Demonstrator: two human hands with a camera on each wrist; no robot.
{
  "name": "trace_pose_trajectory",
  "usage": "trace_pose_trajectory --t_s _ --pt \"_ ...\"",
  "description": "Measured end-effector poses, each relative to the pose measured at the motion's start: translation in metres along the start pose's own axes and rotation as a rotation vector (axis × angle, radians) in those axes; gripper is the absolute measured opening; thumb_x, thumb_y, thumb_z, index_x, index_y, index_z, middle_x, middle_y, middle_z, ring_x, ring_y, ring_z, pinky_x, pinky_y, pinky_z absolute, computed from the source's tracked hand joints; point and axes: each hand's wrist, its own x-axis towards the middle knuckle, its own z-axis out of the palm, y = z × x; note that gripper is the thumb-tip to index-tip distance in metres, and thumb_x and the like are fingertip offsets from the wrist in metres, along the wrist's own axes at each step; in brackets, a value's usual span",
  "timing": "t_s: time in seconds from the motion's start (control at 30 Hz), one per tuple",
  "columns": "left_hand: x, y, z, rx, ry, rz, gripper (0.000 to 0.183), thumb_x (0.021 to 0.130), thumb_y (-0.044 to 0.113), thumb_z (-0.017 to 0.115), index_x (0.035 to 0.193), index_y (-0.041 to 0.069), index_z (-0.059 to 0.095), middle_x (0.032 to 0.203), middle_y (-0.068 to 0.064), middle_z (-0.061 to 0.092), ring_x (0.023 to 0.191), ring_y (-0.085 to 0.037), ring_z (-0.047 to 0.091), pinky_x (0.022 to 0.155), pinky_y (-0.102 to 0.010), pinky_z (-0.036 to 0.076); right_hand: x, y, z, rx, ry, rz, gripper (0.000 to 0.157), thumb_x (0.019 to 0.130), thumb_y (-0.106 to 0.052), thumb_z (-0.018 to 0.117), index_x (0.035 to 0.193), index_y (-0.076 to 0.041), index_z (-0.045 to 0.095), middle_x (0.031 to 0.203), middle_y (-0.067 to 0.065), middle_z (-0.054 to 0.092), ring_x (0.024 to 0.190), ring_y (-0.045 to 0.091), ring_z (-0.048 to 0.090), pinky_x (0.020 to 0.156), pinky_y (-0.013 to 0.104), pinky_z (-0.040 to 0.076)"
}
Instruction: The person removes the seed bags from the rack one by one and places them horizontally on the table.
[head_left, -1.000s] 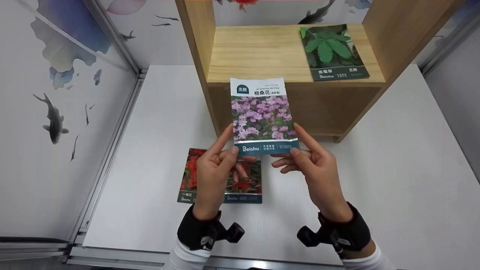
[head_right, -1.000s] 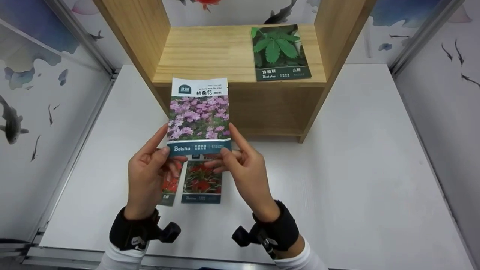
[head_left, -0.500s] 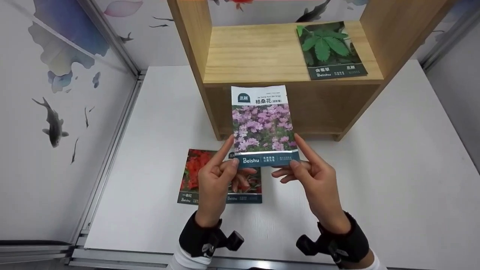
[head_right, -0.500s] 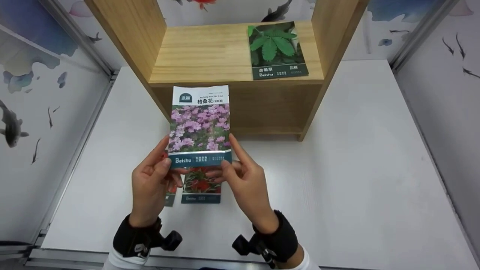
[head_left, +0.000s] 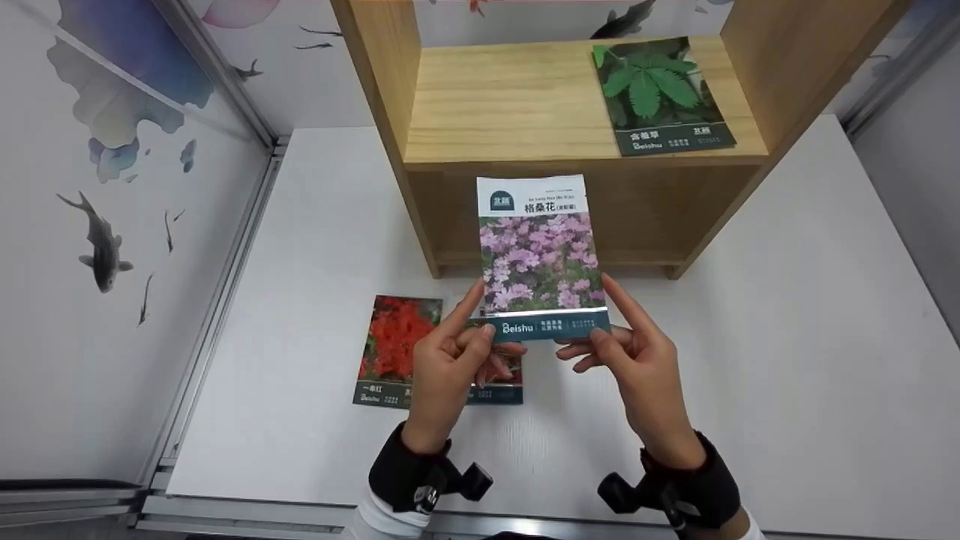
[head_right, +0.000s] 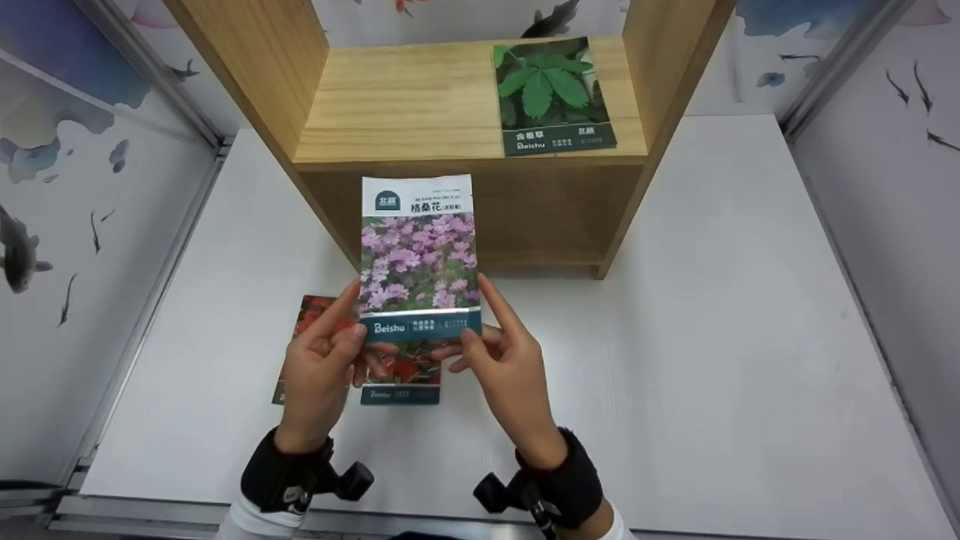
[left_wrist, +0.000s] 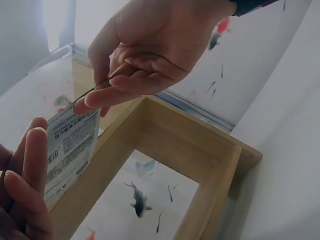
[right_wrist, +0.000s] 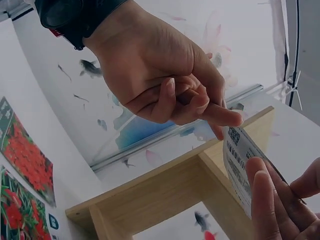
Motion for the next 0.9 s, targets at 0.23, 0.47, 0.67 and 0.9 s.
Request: trace_pose_trajectory --t_s 0.23,0.47,0.67,0.9 --pt "-0.002 -0.005 0.006 0.095 -0.018 0.009 0.048 0.092 0.007 0.049 0.137 0.007 0.035 0.072 -0.007 0.065 0.062 -0.026 0.062 0.053 -0.031 0.05 0.002 0.015 -0.008 -0.026 0.016 0.03 0.05 0.091 -0.009 0.05 0.138 -0.018 0.035 0.093 0.023 0.063 0.077 0.033 0.063 0.061 0.036 0.052" --pt "-0.002 -0.02 0.01 0.056 -0.006 -0.045 0.049 0.091 0.007 0.049 0.138 0.013 0.035 0.076 -0.013 0.065 0.062 -0.029 0.061 0.061 -0.039 0.052 0.001 0.029 -0.015 -0.037 0.026 0.039 0.051 0.091 -0.012 0.051 0.138 -0.018 0.033 0.102 0.021 0.061 0.082 0.033 0.061 0.062 0.036 0.052" --pt "0.0 -0.028 0.014 0.084 -0.009 -0.096 0.051 0.091 0.01 0.052 0.138 0.016 0.035 0.078 -0.009 0.066 0.061 -0.033 0.058 0.062 -0.039 0.052 0.002 0.04 -0.022 -0.058 0.036 0.045 0.051 0.092 -0.011 0.05 0.139 -0.018 0.032 0.104 0.02 0.06 0.084 0.032 0.061 0.062 0.035 0.052" --pt "0.001 -0.035 0.02 0.169 -0.045 -0.111 0.054 0.092 0.016 0.051 0.141 0.018 0.029 0.079 -0.006 0.066 0.061 -0.027 0.058 0.058 -0.036 0.049 0.002 0.046 -0.029 -0.083 0.075 0.062 0.051 0.092 -0.008 0.048 0.139 -0.019 0.032 0.104 0.019 0.061 0.084 0.032 0.061 0.062 0.034 0.052"
